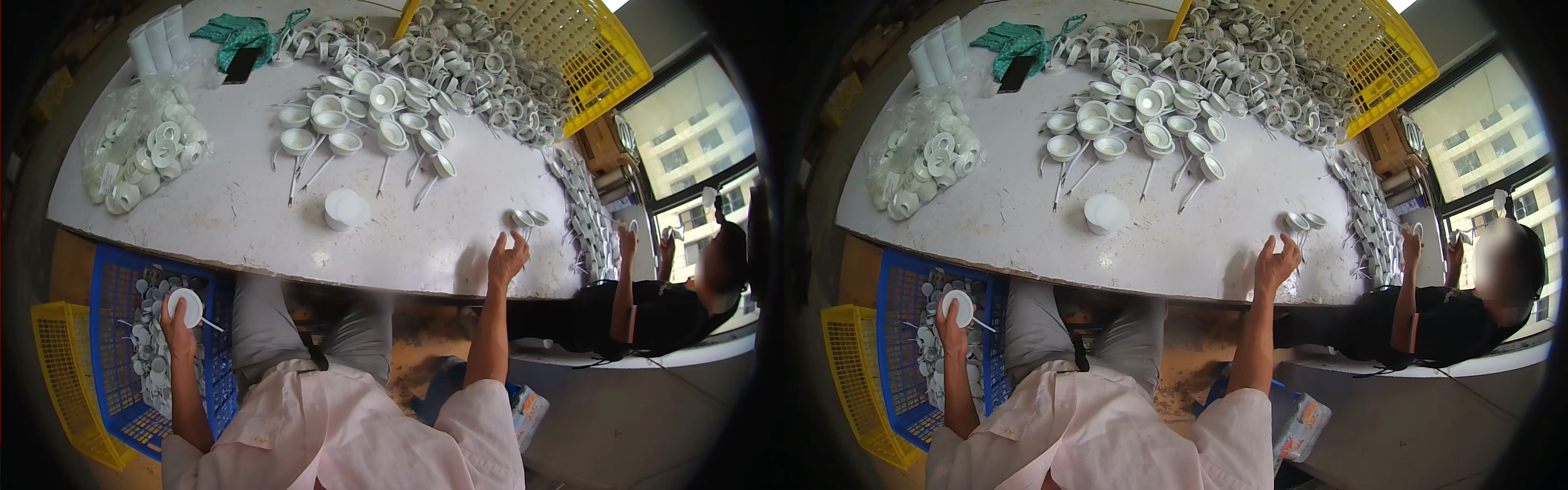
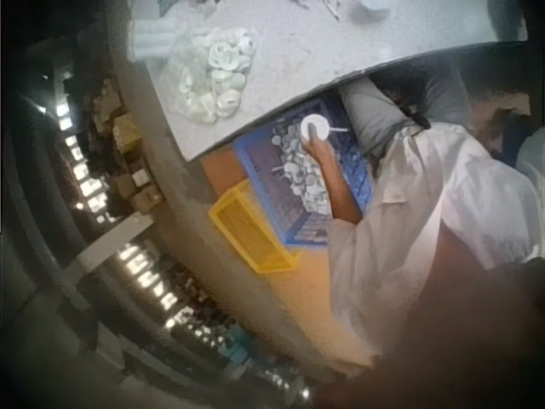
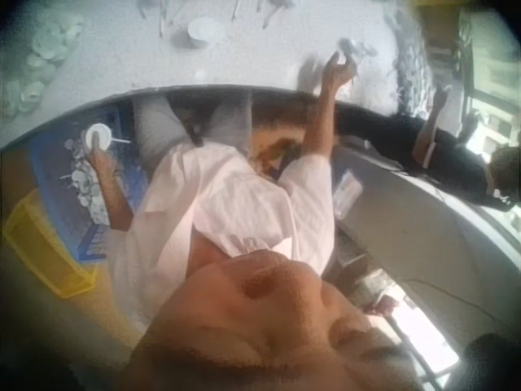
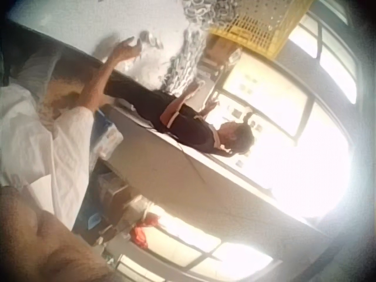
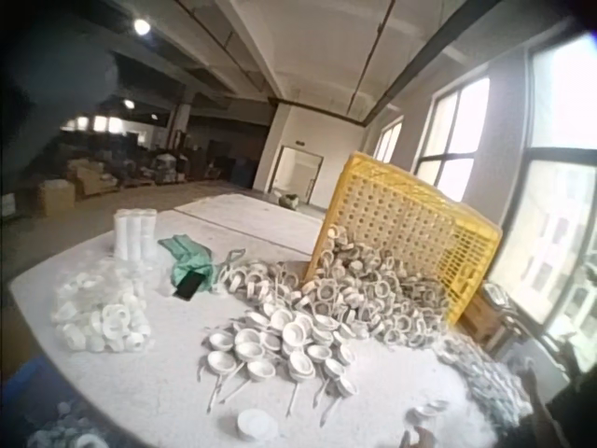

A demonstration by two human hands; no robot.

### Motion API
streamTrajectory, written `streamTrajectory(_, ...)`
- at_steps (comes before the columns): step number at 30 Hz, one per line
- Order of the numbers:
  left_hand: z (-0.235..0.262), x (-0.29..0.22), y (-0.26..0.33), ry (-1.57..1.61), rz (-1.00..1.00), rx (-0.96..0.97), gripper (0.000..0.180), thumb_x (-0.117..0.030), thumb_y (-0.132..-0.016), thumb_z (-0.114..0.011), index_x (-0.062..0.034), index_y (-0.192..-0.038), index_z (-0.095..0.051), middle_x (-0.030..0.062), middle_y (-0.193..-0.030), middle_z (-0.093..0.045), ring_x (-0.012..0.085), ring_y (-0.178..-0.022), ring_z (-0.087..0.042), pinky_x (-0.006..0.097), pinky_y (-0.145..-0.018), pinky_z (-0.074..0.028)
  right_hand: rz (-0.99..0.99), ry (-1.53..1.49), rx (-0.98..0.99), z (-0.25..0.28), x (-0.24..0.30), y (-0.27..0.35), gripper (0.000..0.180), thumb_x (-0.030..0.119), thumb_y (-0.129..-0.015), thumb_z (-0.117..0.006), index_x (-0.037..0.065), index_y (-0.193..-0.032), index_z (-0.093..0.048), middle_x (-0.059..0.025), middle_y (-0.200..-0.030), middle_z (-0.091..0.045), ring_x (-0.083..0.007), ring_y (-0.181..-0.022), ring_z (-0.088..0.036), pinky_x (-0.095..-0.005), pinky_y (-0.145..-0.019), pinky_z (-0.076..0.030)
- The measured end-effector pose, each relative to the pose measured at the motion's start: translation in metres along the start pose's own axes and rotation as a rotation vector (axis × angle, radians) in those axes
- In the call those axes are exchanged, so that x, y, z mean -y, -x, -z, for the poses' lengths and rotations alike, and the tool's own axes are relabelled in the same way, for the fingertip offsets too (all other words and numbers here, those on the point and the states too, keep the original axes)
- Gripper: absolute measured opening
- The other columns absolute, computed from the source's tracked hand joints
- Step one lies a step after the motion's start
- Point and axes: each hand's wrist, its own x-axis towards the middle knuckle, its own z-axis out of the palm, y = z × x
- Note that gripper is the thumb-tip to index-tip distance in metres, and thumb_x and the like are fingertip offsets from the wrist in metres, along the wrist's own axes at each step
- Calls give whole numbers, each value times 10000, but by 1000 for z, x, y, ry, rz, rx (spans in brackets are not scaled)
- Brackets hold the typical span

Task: The person assembles lamp fixtures by picking up lamp cups from a basket, taking circular covers from a stack, fitting each cover into a lamp cup by hand, and placing the assembled units onto the table.

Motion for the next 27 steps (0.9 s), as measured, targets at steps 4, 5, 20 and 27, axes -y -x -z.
streamTrajectory(4, 103, 49, -34, -242, 194, -327, 420, -236, -921, -546, -64, -1297, -472, 154, -1219, -533, 297, -1038, -573, 373, -661, -548, -218, 342, 70, -12, -85, -34, 446, 248, -815, -640, 65, -1215, -567, -172, -1111, -605, -350, -1093, -525, -425, -972, -386)
streamTrajectory(5, 130, 60, -36, -242, 245, -383, 426, -208, -915, -550, -61, -1305, -460, 161, -1247, -507, 309, -1057, -561, 392, -716, -555, -264, 337, 230, -12, -88, -38, 446, 280, -832, -609, 66, -1221, -570, -180, -1167, -587, -341, -1121, -525, -409, -981, -396)
streamTrajectory(20, 335, 114, -78, 86, 142, -800, 512, -86, -812, -533, -2, -1301, -408, 198, -1235, -446, 341, -1093, -504, 427, -845, -546, 17, 336, 346, -21, -14, 24, 228, 168, -856, -545, 42, -963, -702, -151, -1099, -648, -314, -1042, -580, -365, -930, -450)
streamTrajectory(27, 350, 150, -84, -221, 320, -687, 486, -123, -792, -582, 6, -1247, -470, 192, -1168, -509, 313, -1044, -541, 432, -808, -508, 294, 168, 112, -4, 43, 71, 161, 146, -792, -653, 83, -923, -721, -127, -963, -665, -309, -975, -576, -408, -894, -448)
